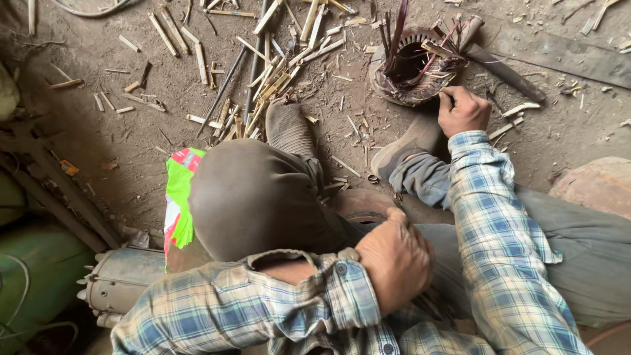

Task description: The person sits on the floor and uses a hammer and metal bar to pry and pull copper windings from a cylindrical motor stator. They repeatedly strike the stator and pull out wire bundles, placing them aside.

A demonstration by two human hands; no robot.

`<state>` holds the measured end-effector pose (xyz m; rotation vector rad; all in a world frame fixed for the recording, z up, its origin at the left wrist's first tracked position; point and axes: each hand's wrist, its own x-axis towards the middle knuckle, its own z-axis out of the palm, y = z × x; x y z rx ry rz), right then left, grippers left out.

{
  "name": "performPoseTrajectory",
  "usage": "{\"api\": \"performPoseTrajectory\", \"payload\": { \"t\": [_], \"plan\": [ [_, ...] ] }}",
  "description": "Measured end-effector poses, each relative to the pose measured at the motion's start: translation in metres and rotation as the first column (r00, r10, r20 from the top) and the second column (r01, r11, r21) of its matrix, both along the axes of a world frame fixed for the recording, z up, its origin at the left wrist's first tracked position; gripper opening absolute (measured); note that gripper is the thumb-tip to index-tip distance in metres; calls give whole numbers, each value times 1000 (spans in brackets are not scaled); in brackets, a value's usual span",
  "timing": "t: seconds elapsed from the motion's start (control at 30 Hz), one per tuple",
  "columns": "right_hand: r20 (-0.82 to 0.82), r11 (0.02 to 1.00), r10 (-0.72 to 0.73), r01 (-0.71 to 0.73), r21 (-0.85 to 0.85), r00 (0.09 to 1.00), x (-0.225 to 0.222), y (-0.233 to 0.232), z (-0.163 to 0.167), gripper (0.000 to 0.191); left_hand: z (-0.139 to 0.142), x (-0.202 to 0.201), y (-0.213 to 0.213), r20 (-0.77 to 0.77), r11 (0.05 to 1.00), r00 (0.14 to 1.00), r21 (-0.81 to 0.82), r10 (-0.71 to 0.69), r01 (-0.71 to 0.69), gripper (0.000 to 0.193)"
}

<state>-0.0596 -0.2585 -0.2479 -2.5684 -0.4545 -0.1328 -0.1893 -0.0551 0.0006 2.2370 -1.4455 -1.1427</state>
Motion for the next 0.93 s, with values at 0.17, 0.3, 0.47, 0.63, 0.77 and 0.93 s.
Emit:
{"api": "performPoseTrajectory", "payload": {
  "t": [0.17,0.3,0.47,0.63,0.77,0.93],
  "plan": [
    [-35,997,-27,24,-75,999,4,5,6,8,-4,-6,-5,1,1000,1000,-6,12,-12,26],
    [-47,995,-65,62,-74,997,7,9,14,9,-9,-9,-7,20,999,999,2,32,-32,26],
    [-46,978,-176,169,-125,983,5,19,19,6,-5,-4,-10,66,991,989,-11,133,-133,25],
    [-77,981,-115,101,-167,990,-2,6,26,14,25,-1,18,209,868,926,-458,316,-193,18],
    [-383,949,-247,302,89,890,-10,-7,33,12,27,-55,118,28,213,557,-939,830,-271,27],
    [-506,920,-352,392,-30,788,-19,-8,29,23,-25,-114,177,-292,-71,171,-666,941,-743,47]
  ]
}}
